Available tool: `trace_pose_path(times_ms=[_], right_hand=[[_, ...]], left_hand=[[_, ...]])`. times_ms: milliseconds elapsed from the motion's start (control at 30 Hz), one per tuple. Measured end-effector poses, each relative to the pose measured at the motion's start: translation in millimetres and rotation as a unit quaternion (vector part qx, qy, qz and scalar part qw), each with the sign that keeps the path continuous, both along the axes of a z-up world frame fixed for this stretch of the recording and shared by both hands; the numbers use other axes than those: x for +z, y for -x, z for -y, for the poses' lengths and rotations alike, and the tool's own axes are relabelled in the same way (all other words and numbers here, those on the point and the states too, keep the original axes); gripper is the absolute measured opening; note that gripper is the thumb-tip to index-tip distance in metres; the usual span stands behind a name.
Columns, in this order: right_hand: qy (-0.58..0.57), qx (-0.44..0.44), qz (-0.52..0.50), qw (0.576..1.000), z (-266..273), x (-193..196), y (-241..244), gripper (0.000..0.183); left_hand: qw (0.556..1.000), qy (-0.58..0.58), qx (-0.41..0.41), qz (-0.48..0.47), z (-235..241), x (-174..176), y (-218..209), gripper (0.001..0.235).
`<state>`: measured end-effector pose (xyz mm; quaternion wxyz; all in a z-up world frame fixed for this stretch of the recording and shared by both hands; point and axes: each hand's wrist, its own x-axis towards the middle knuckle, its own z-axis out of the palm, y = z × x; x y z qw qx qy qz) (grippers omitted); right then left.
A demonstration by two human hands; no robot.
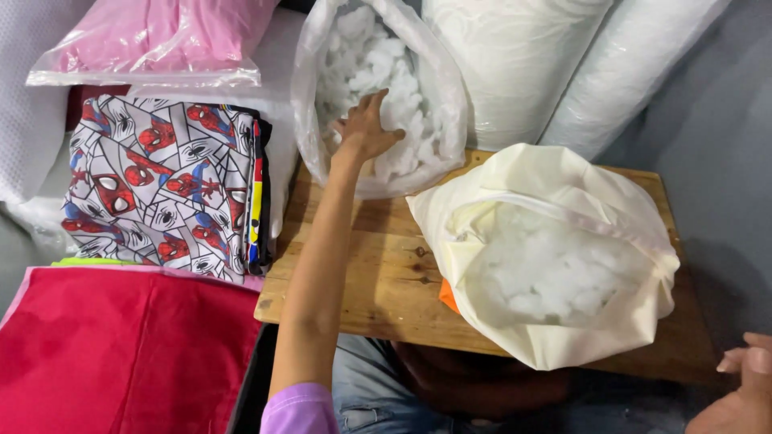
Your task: The person takes handfuls of white synthetic filling from a large plastic bag and places them into a cream-colored pillowcase. They repeatedly fluff and distribute the filling inside the pillow to ensure even coverage.
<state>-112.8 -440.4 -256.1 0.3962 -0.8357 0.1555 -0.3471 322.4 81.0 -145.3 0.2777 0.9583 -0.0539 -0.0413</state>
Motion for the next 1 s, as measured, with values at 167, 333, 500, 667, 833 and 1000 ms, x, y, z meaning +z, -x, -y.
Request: trace_pose_path(times_ms=[167, 333, 500, 667, 833, 1000], right_hand=[[0.058, -0.035, 0.092, 0.993, -138.8, 107.7, -21.5, 0.029], [0.067, -0.047, 0.069, 0.994, -132.5, 104.7, -24.1, 0.024], [-0.030, -0.023, 0.103, 0.994, -143.4, 107.1, -32.0, 0.024], [0.013, 0.028, 0.150, 0.988, -169.6, 126.0, -40.1, 0.029], [0.006, 0.037, 0.157, 0.987, -201.2, 159.5, -45.1, 0.021], [0.028, 0.122, 0.159, 0.979, -197.7, 170.9, -54.3, 0.036]], left_hand=[[0.999, 0.006, 0.003, 0.037, 14.0, -37.0, -52.0, 0.034], [0.972, 0.189, 0.008, 0.140, -5.0, -42.1, -71.2, 0.037], [0.859, 0.450, 0.006, 0.244, -17.7, 25.3, -27.3, 0.058], [0.821, 0.482, 0.040, 0.303, -18.6, 70.4, -6.1, 0.052], [0.912, 0.257, -0.014, 0.320, -30.7, 50.8, -40.0, 0.041], [0.819, 0.569, 0.044, 0.062, -32.3, 88.5, -4.0, 0.049]])
